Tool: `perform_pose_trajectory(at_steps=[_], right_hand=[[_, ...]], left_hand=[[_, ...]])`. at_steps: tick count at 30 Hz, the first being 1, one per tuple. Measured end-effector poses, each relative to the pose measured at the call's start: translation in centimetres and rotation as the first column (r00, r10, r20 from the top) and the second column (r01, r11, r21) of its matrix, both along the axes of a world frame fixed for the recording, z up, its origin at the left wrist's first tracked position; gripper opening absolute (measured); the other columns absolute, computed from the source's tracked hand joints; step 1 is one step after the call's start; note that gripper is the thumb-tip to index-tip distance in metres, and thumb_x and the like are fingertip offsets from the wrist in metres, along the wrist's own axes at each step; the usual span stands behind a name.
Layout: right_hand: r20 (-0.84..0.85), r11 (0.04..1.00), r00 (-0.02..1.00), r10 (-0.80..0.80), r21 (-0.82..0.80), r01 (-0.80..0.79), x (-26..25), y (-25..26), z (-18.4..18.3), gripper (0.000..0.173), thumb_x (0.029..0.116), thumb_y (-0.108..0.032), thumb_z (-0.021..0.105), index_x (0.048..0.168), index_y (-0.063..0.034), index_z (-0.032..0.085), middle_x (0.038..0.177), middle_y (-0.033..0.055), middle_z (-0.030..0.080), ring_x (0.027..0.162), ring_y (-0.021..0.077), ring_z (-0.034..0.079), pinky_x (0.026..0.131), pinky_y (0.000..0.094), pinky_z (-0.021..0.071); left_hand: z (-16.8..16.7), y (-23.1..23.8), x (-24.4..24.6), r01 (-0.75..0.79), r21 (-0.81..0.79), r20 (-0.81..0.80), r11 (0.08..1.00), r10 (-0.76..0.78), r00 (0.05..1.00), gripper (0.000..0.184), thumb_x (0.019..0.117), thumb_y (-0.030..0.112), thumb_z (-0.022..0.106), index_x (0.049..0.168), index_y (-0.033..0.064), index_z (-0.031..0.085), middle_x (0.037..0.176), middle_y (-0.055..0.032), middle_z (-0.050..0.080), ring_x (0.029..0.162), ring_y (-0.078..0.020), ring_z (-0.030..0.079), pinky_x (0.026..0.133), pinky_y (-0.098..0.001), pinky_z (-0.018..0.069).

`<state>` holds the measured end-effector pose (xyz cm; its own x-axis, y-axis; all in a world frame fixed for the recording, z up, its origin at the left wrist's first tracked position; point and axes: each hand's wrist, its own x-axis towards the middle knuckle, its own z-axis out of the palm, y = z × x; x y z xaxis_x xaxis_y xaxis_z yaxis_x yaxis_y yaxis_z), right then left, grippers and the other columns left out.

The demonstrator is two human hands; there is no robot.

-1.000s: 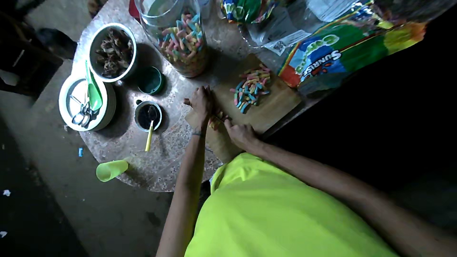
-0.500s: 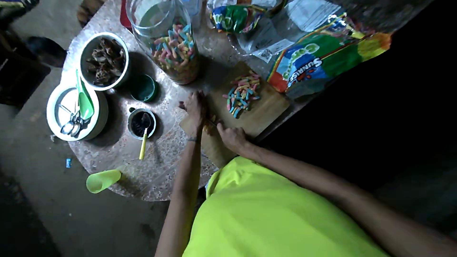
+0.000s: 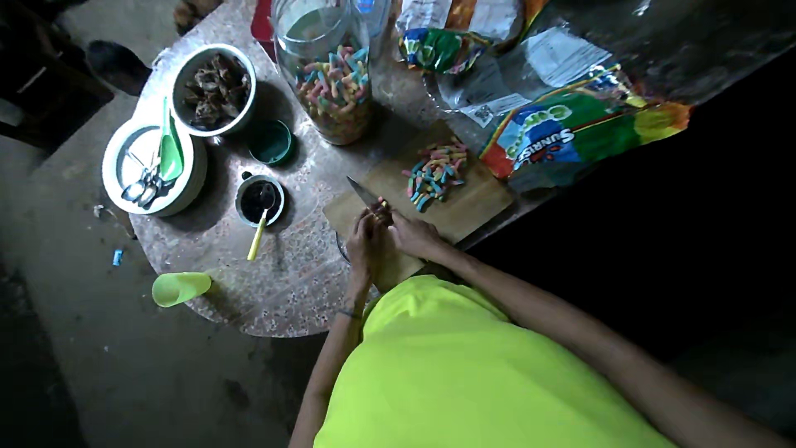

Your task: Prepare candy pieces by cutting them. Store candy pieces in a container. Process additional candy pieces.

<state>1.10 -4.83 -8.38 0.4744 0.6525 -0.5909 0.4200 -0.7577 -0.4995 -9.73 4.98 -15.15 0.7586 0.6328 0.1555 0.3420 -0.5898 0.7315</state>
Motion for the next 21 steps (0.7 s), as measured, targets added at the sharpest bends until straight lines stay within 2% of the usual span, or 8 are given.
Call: perform_pose_trajectory(at_steps=[2,5,6,10,13,15,18,21], right_hand=[[0.073,0.997,0.996,0.042,-0.062,-0.037,-0.6,0.5,0.3,0.041,0.1109,-0.023,0.042,0.149,-0.0067,0.044,0.114,0.0259,0.069,0.108,0.0463,0.067,0.088,0.0628,0.0515],[0.169,0.953,0.968,0.185,-0.270,-0.135,-3.0,1.9,1.2,0.044,0.1097,-0.005,0.036,0.154,-0.0051,0.036,0.114,0.0279,0.069,0.110,0.0474,0.067,0.087,0.0589,0.0521],[0.170,0.954,0.967,0.192,-0.262,-0.143,-2.8,1.9,1.3,0.044,0.1095,-0.005,0.037,0.154,-0.0051,0.036,0.114,0.0275,0.069,0.110,0.0471,0.067,0.087,0.0587,0.0525],[0.109,0.996,0.991,0.077,-0.057,-0.071,-0.7,0.7,0.2,0.044,0.1107,-0.025,0.042,0.149,-0.0044,0.042,0.120,0.0268,0.066,0.110,0.0469,0.066,0.089,0.0631,0.0512],[0.144,0.970,0.976,0.162,-0.203,-0.131,-2.1,1.4,1.3,0.045,0.1081,-0.008,0.042,0.153,-0.0053,0.037,0.113,0.0266,0.069,0.109,0.0466,0.067,0.088,0.0602,0.0515],[0.137,0.958,0.968,0.208,-0.228,-0.174,-1.7,1.7,2.0,0.044,0.1083,-0.008,0.042,0.152,-0.0058,0.038,0.114,0.0256,0.069,0.111,0.0456,0.066,0.089,0.0595,0.0511],[0.163,0.977,0.970,0.181,-0.143,-0.159,-1.4,1.7,0.8,0.045,0.1066,-0.011,0.049,0.151,-0.0045,0.041,0.110,0.0261,0.070,0.107,0.0473,0.067,0.087,0.0625,0.0512],[0.191,0.978,0.968,0.162,-0.161,-0.132,-2.3,1.9,0.9,0.043,0.1088,-0.010,0.044,0.151,-0.0048,0.041,0.108,0.0261,0.071,0.106,0.0466,0.069,0.086,0.0602,0.0527]], left_hand=[[-0.5,0.2,0.2,-0.006,0.029,0.038,1.000,0.005,0.999,0.020,0.0952,0.011,0.070,0.111,-0.0013,0.074,0.130,-0.0180,0.069,0.118,-0.0313,0.068,0.101,-0.0457,0.0543],[-0.4,-0.2,0.0,-0.038,0.039,0.057,0.999,0.036,0.998,0.015,0.0914,0.005,0.070,0.103,-0.0032,0.075,0.122,-0.0196,0.071,0.109,-0.0332,0.071,0.094,-0.0468,0.0571],[-0.2,-0.2,0.1,-0.050,0.043,0.059,0.998,0.047,0.997,0.014,0.0916,0.005,0.070,0.102,-0.0030,0.075,0.122,-0.0193,0.072,0.108,-0.0327,0.072,0.093,-0.0463,0.0577],[-0.4,-0.3,0.5,-0.088,0.060,0.084,0.994,0.083,0.993,0.015,0.0935,0.013,0.073,0.102,0.0004,0.076,0.121,-0.0145,0.073,0.106,-0.0256,0.073,0.091,-0.0415,0.0594],[-0.3,-0.6,0.5,-0.094,0.088,0.096,0.992,0.085,0.992,0.011,0.0910,0.008,0.073,0.098,-0.0009,0.076,0.116,-0.0162,0.074,0.103,-0.0277,0.073,0.089,-0.0427,0.0596],[-0.6,-0.5,0.6,-0.104,0.107,0.115,0.989,0.092,0.989,0.010,0.0890,0.007,0.074,0.094,-0.0008,0.076,0.114,-0.0160,0.075,0.098,-0.0272,0.074,0.086,-0.0418,0.0603],[-0.6,-0.2,0.7,-0.118,0.119,0.115,0.986,0.104,0.988,0.011,0.0888,0.009,0.076,0.094,-0.0011,0.076,0.114,-0.0159,0.075,0.095,-0.0276,0.075,0.082,-0.0431,0.0609],[-0.4,-0.7,0.7,-0.136,0.079,0.072,0.988,0.130,0.989,0.013,0.0918,0.010,0.073,0.096,-0.0014,0.074,0.117,-0.0155,0.073,0.098,-0.0281,0.073,0.086,-0.0444,0.0595]])
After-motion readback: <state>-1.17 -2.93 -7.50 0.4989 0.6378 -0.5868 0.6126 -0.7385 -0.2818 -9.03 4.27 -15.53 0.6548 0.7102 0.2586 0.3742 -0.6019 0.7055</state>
